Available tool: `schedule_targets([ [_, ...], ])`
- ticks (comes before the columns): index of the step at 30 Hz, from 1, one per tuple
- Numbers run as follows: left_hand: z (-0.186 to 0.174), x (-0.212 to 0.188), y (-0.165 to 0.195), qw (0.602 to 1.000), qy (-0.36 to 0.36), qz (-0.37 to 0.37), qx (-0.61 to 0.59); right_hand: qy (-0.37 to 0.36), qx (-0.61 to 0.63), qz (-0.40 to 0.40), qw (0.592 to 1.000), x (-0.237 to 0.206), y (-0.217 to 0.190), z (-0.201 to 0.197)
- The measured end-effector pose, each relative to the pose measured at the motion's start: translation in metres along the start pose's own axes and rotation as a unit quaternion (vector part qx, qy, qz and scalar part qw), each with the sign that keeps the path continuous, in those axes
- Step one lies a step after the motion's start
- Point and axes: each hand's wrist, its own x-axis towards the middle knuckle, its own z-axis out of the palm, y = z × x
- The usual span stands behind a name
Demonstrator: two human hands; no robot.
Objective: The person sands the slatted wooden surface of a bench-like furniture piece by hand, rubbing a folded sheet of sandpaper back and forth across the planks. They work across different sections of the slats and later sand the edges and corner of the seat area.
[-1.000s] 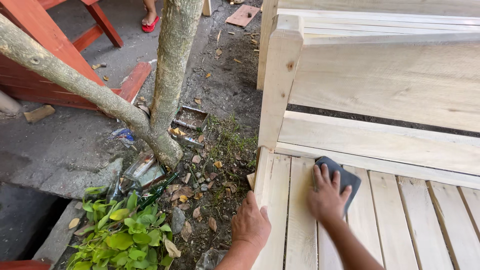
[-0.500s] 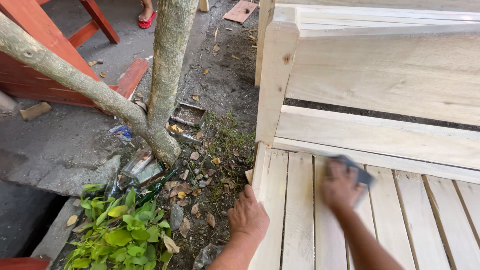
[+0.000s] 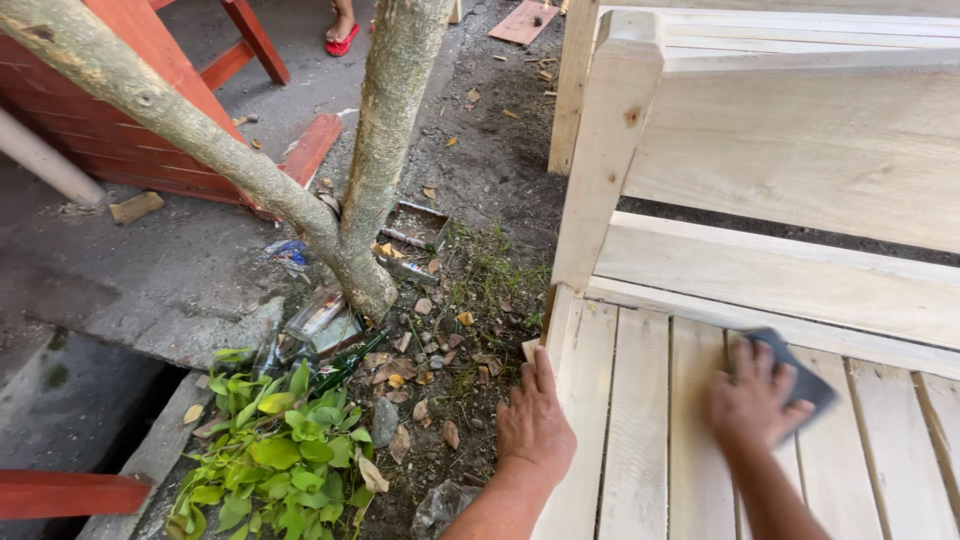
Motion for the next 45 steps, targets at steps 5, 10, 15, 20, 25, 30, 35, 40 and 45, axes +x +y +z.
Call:
schedule_targets([
  [5,-0.015,-0.011,0.004,0.999,0.008,0.000,-0.034,-0.079,-0.050,-0.232,0.968,-0.057,-0.131,0.018],
  [10,-0.019,-0.013,0.007,0.997,-0.051,-0.047,-0.037,-0.133,-0.102,-0.332,0.929,-0.040,-0.106,-0.023],
  [15,-0.007,-0.006,0.008,0.975,0.043,0.064,0.210,-0.149,-0.075,-0.304,0.938,-0.021,-0.039,-0.046],
  [20,0.005,0.003,0.016,0.964,0.021,0.154,0.216,-0.133,-0.044,-0.292,0.946,-0.038,-0.027,-0.042],
  [25,0.005,0.012,0.024,0.959,0.015,0.141,0.247,-0.133,-0.085,-0.307,0.939,-0.033,-0.028,-0.037],
  [30,0.006,0.013,0.020,0.972,0.038,0.144,0.184,-0.091,-0.050,-0.349,0.931,-0.002,0.025,-0.020],
  [35,0.007,0.014,0.018,0.971,0.047,0.147,0.183,0.079,-0.061,-0.200,0.975,0.011,0.123,-0.033],
  [40,0.007,0.015,0.017,0.976,0.056,0.150,0.144,0.017,-0.049,0.044,0.998,0.017,0.104,-0.036],
  [45,0.005,0.014,0.015,0.976,0.064,0.155,0.141,-0.041,-0.003,0.013,0.999,0.001,-0.015,-0.002],
])
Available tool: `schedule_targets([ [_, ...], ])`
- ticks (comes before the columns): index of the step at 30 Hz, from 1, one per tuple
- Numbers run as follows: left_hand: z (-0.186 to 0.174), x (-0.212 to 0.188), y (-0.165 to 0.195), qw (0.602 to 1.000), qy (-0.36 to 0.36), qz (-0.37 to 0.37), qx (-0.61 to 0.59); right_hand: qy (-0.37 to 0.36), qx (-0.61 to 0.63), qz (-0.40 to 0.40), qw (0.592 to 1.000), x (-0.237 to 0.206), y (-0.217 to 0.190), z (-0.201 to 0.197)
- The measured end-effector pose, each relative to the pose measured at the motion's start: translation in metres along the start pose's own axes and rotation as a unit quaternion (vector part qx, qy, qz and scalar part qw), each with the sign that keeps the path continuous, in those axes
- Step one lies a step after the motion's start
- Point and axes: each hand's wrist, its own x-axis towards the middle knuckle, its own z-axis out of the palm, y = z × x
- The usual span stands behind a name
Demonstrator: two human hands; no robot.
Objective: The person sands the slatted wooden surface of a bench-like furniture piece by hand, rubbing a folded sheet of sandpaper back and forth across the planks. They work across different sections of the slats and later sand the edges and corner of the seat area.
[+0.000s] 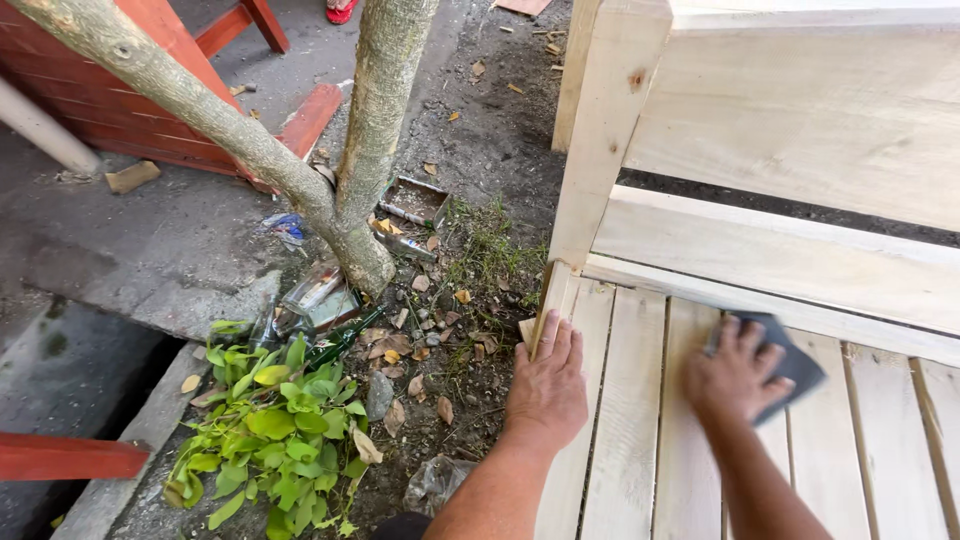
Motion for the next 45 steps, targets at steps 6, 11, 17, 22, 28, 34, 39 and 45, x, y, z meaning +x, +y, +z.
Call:
schedule_targets([
  [6,-0.003,-0.001,0.000,1.000,-0.018,0.000,0.021,0.056,-0.178,-0.242,0.952,0.002,0.068,-0.013],
  [11,-0.006,-0.001,0.001,0.999,-0.031,-0.004,0.014,0.127,-0.143,-0.091,0.977,0.020,0.182,-0.045],
  [17,-0.004,-0.001,0.001,1.000,-0.015,-0.004,-0.019,0.035,-0.061,0.029,0.997,0.019,0.078,-0.021],
  [22,-0.001,-0.001,0.000,1.000,0.013,-0.003,-0.019,0.043,-0.003,-0.088,0.995,-0.007,-0.014,0.005],
  [28,-0.001,-0.001,-0.001,1.000,-0.025,-0.005,-0.005,0.072,-0.101,-0.225,0.967,0.003,0.106,-0.032],
  [34,-0.006,-0.001,0.001,1.000,-0.026,-0.008,0.004,0.102,-0.111,0.025,0.988,0.034,0.182,-0.063],
  [39,-0.010,-0.001,0.003,0.999,-0.041,-0.013,-0.006,0.021,-0.073,0.049,0.996,0.031,0.090,-0.021],
  [45,-0.008,-0.001,0.002,0.999,-0.032,-0.012,0.014,-0.036,-0.054,-0.191,0.979,-0.057,-0.061,0.001],
])
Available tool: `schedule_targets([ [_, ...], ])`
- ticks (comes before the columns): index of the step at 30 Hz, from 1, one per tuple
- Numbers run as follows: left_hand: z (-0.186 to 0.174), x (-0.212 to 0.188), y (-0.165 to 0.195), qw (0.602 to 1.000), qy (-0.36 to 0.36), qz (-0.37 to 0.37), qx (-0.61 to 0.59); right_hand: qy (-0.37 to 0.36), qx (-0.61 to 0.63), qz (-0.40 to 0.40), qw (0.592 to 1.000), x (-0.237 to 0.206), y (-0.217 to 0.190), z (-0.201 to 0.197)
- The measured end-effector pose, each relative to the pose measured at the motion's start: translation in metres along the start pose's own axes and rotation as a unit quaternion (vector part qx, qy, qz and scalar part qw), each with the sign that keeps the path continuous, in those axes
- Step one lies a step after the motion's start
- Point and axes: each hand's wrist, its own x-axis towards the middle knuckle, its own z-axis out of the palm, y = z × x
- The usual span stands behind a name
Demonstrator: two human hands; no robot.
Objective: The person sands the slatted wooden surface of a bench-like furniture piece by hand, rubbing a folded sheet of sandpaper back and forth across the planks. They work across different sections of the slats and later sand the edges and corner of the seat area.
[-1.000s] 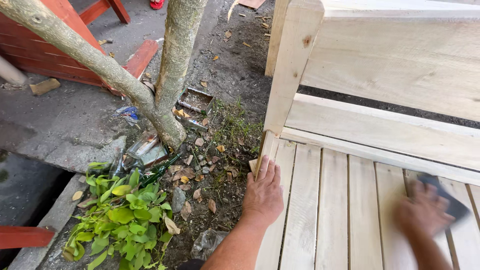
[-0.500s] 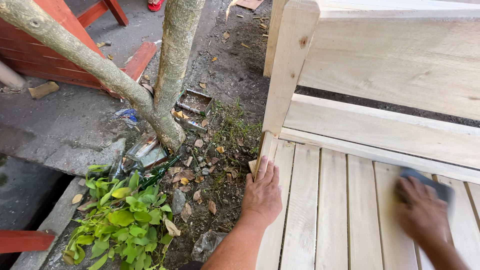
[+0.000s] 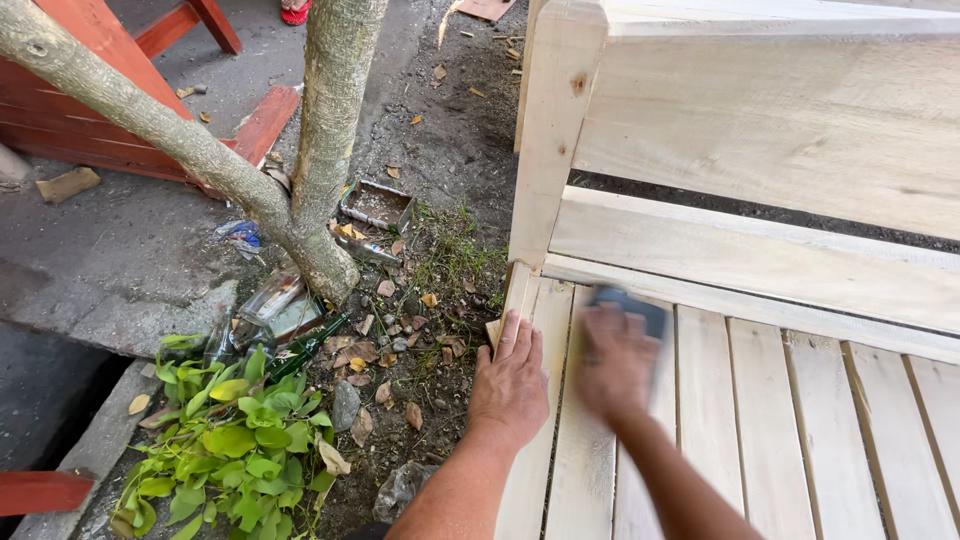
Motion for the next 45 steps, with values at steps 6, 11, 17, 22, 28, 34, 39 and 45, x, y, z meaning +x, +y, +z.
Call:
schedule_targets([
  [6,0.002,-0.001,-0.004,0.999,0.020,0.002,-0.026,0.034,-0.009,-0.122,0.992,0.006,0.016,0.010],
  [11,0.000,-0.001,-0.003,0.999,0.027,0.000,-0.024,0.153,-0.025,-0.021,0.988,-0.025,0.193,0.015],
  [17,-0.002,-0.001,0.003,1.000,-0.010,-0.008,0.011,0.140,-0.021,0.089,0.986,-0.091,0.277,0.040],
  [22,-0.007,-0.003,0.005,0.999,-0.032,-0.011,0.010,0.120,-0.026,0.074,0.990,-0.027,0.256,0.001],
  [28,-0.012,-0.004,0.007,0.998,-0.056,-0.021,0.034,0.098,-0.002,0.036,0.995,-0.043,0.260,-0.011],
  [34,-0.008,-0.002,0.005,0.998,-0.044,-0.022,0.024,0.118,-0.015,0.038,0.992,-0.076,0.272,0.008],
  [39,-0.008,-0.004,0.005,0.999,-0.030,-0.016,0.032,0.128,-0.027,0.074,0.989,-0.015,0.264,-0.022],
  [45,-0.008,-0.003,0.004,0.998,-0.037,-0.019,0.038,0.111,-0.037,0.126,0.985,-0.061,0.254,-0.015],
])
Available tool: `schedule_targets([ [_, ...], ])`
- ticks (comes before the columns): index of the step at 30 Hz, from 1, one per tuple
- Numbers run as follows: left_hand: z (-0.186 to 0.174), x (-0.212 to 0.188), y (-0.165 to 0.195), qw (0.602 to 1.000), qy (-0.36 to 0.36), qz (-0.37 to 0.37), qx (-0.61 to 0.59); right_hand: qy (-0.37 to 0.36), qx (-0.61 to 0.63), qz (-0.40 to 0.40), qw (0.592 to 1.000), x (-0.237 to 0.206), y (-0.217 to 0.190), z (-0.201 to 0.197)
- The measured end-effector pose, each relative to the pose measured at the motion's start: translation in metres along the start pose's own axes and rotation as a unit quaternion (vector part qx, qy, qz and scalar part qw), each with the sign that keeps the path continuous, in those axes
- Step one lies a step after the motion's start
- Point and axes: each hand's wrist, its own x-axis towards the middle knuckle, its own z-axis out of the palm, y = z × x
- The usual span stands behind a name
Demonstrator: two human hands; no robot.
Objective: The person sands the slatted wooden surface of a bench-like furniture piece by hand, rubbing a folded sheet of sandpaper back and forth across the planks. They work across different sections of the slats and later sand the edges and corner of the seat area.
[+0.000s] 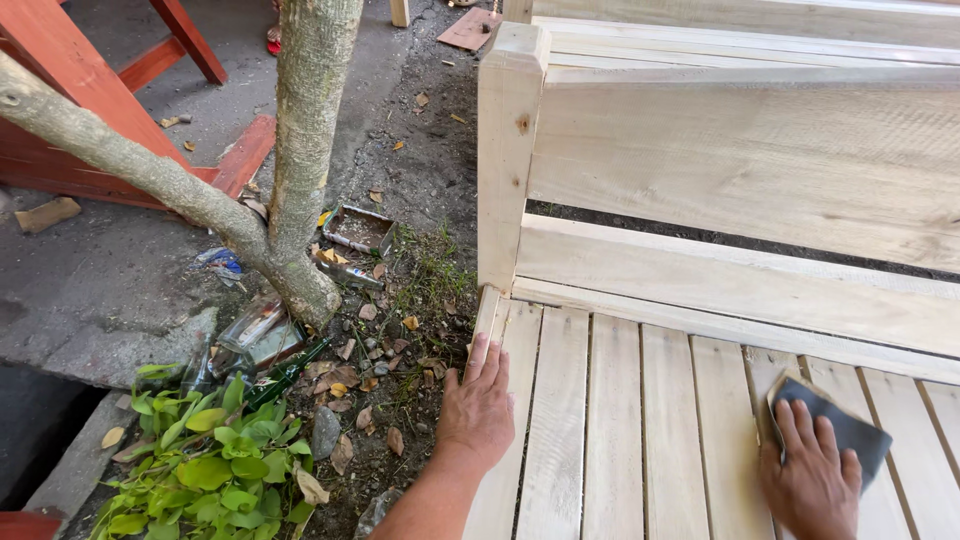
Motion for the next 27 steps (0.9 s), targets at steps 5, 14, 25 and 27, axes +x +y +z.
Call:
schedule_targets([
  [5,0.001,0.000,0.002,1.000,-0.001,0.001,-0.012,-0.004,-0.004,0.005,1.000,0.037,0.002,-0.003],
  [14,0.007,0.001,-0.001,0.999,0.012,0.015,-0.043,-0.009,0.213,-0.276,0.937,-0.059,-0.082,0.039],
  [25,0.019,0.009,0.025,0.481,-0.046,-0.125,-0.867,-0.244,0.925,0.201,0.212,-0.037,-0.199,-0.022],
  [27,0.010,0.006,0.022,0.363,-0.135,-0.069,-0.919,-0.241,0.914,0.250,0.209,-0.041,-0.207,-0.024],
])
